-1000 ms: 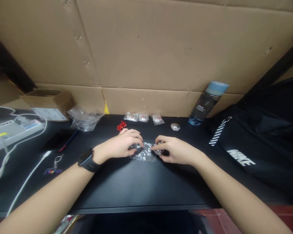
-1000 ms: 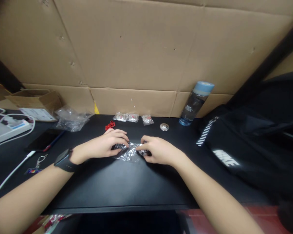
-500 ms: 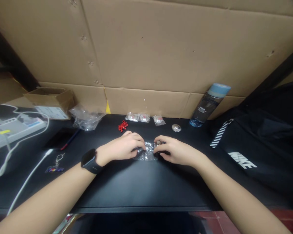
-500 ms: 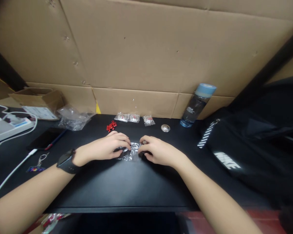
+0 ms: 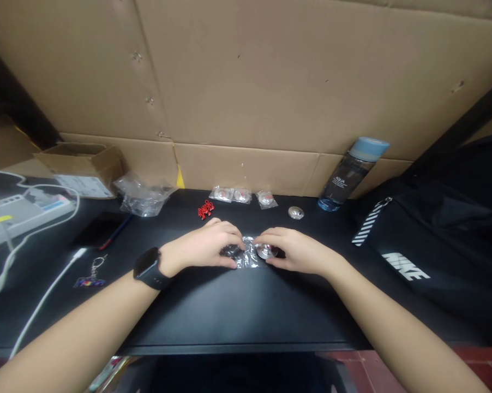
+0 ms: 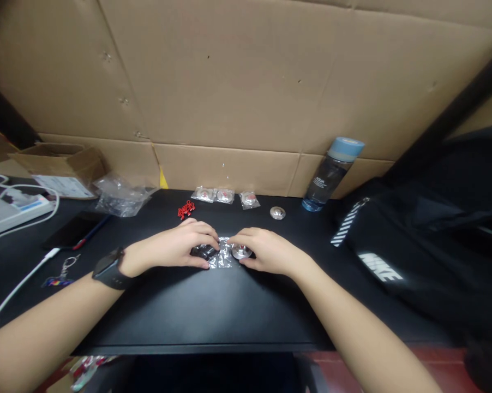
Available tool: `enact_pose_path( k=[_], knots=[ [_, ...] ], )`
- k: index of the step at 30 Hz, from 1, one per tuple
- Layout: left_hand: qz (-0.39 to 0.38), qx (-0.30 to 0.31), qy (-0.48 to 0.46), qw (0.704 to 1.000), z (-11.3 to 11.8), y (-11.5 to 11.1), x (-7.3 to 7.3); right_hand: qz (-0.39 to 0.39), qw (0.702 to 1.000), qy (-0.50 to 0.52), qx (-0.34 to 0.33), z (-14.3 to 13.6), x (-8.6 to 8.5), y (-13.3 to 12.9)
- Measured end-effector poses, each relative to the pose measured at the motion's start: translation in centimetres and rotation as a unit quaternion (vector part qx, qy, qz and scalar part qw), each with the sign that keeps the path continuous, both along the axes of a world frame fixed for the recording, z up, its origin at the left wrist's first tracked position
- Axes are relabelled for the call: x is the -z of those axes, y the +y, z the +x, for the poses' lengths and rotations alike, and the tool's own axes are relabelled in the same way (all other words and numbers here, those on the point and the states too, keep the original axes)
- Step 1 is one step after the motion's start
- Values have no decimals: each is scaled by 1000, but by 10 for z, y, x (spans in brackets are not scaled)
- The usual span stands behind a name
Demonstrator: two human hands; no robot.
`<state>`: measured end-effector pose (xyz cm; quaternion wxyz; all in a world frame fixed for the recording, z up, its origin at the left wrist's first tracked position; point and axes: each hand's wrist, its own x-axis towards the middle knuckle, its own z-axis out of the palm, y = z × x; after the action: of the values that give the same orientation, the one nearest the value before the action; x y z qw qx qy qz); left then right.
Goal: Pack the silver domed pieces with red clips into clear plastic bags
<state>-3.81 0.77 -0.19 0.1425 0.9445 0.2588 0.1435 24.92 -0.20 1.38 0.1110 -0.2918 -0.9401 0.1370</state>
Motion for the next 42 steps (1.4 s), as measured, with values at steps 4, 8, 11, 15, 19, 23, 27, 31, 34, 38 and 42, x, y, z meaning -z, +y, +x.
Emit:
enact_pose_path(
  k=[4, 8, 11, 15, 19, 23, 27, 31, 34, 38, 42],
  knots=[
    [2, -2, 21, 1000, 0, 0, 0, -18, 1000, 0, -3, 0, -1, 3],
    [2, -3, 29, 1000, 1, 1, 1, -21, 1000, 16, 12, 1, 2, 3],
    [1, -5, 31, 999, 1, 0, 0, -33, 999, 31, 29, 0, 3, 1],
    [-3, -5, 29, 1000, 2, -1, -2, -41, 997, 55, 29, -5, 1, -2],
    [-7, -5, 29, 1000, 2, -1, -1, -40, 995, 92, 18, -10, 0, -4],
    [-6, -4, 20, 1000, 3, 0, 1, -56, 990, 127, 9, -15, 4, -5],
    [-10, -7, 19, 1000, 3, -1, 0, -58, 986, 153, 18, -18, 11, -4],
    [-16, -5, 25, 1000, 2, -1, -4, -67, 985, 156, 26, -17, 14, 2],
    [-21, -8, 24, 999, -1, 0, -4, -85, 984, 158, 21, -13, 14, 7],
    [-20, -12, 23, 999, -5, 3, -3, -125, 977, 171, 21, -8, 15, 11],
    [-22, -24, 26, 999, -5, 3, -5, -196, 960, 196, 33, -7, 17, 13]
  ],
)
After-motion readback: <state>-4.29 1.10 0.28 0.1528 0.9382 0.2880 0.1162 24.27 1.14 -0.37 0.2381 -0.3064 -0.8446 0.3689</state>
